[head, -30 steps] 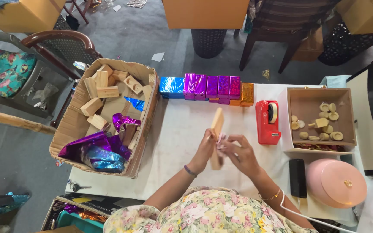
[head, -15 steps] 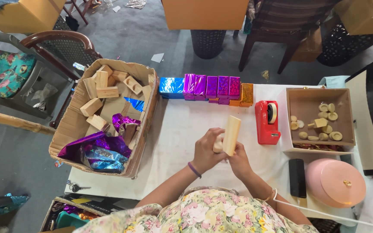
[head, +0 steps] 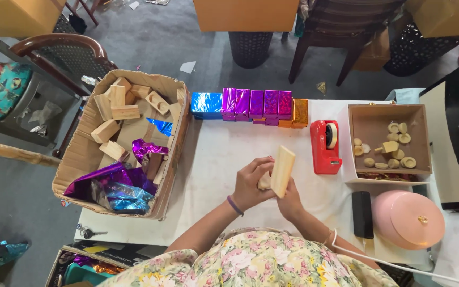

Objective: The person wipes a small wooden block with a cloth, then places it on the table. They pick up a sheet of shiny purple wrapping paper, fold it around the block, and secure the package with tape from a red dispenser.

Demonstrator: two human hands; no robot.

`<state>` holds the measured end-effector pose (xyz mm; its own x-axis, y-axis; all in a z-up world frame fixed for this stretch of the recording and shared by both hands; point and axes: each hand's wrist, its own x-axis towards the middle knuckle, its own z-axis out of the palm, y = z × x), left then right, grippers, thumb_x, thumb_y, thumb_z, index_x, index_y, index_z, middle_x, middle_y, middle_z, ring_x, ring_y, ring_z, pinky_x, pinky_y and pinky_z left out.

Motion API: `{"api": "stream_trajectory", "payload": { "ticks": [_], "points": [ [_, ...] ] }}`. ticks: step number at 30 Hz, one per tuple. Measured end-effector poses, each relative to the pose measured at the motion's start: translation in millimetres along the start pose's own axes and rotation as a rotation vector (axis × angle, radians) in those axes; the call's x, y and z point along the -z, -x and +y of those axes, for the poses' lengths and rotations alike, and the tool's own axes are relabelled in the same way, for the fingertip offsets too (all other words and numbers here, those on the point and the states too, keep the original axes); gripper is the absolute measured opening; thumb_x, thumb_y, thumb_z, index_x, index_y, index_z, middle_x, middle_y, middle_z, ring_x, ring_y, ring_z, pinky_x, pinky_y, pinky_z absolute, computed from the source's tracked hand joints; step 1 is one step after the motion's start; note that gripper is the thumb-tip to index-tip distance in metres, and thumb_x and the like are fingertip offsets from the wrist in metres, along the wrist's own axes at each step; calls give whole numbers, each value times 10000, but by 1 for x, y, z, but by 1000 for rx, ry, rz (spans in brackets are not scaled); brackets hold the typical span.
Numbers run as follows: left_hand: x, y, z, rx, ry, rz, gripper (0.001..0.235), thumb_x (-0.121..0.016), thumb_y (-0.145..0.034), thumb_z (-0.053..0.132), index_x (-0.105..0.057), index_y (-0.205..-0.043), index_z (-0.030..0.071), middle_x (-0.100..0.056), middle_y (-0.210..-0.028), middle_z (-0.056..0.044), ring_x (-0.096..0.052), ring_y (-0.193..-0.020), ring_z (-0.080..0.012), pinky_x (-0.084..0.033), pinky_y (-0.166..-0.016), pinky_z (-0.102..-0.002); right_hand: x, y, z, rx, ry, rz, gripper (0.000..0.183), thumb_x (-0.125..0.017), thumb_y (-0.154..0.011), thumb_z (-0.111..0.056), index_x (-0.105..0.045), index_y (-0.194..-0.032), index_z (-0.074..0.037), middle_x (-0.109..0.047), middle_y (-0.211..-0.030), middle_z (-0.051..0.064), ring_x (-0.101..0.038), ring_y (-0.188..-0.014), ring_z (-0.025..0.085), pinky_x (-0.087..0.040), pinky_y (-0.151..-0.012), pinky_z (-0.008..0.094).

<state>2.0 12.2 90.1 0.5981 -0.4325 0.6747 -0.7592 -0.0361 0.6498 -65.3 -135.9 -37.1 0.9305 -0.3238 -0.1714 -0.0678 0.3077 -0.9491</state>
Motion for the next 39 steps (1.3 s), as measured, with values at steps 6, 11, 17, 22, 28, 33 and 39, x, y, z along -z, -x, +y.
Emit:
{"api": "stream_trajectory", "payload": {
  "ticks": [6, 11, 17, 22, 28, 33, 39],
  "points": [
    [-24, 17, -56, 474, 606, 145, 406, -759, -964, 338, -626, -1213, 45, -693, -1170, -117, -666, -1079, -227, -569, -926, -344, -6, -5, -53, 193, 183, -134, 162, -679, -995, -30, -726, -1146, 8, -678, -967, 37, -579, -780, 131, -475, -672, 295],
    [-15, -4, -44, 744, 1265, 334, 393, -577, -1004, 369, -573, -1236, 53, -695, -1081, -107, -711, -1038, -232, -574, -823, -334, -35, 17, -107, 1049, 819, -128, 253, -729, -814, 10, -718, -1058, -56, -674, -1081, 118, -674, -988, 274, -547, -859, 359],
    [-27, 11, -17, 550, 541, 284, 348, -799, -889, 186, -590, -1120, 31, -669, -1001, -81, -668, -918, -188, -548, -772, -308, -16, 11, -54, 855, 775, -161, 407, -658, -689, 77, -698, -1084, -18, -704, -1073, 124, -679, -982, 288, -535, -862, 354],
    [-12, -2, 11, 251, 81, 165, 445, -894, -747, 186, -631, -1076, 42, -665, -976, -79, -664, -845, -161, -545, -719, -311, 25, -9, 28, -140, -252, -194, 282, -567, -970, -66, -694, -1203, 30, -734, -995, 79, -674, -887, 157, -528, -750, 301],
    [-27, 4, -31, 699, 645, 240, 296, -799, -899, 178, -583, -1069, 68, -650, -898, -42, -629, -788, -118, -532, -664, -287, -9, 6, -43, 307, 252, -318, 379, -720, -768, 91, -636, -1129, 10, -600, -1058, 28, -610, -919, 103, -514, -758, 269],
    [-37, 11, -42, 990, 1009, 212, 231, -729, -956, 221, -566, -1053, 89, -670, -909, -35, -699, -838, -130, -557, -708, -269, -16, 8, -77, 1185, 855, -263, 248, -712, -705, 52, -661, -934, -28, -701, -946, 137, -638, -714, 233, -521, -702, 354],
    [-14, -6, 1, 362, 73, 107, 393, -867, -764, 217, -602, -1009, 60, -687, -940, -76, -670, -799, -167, -546, -728, -275, 13, -18, 20, -20, 187, -285, 208, -522, -916, 62, -711, -981, 4, -672, -795, 54, -591, -643, 117, -444, -537, 277]
  ]
}}
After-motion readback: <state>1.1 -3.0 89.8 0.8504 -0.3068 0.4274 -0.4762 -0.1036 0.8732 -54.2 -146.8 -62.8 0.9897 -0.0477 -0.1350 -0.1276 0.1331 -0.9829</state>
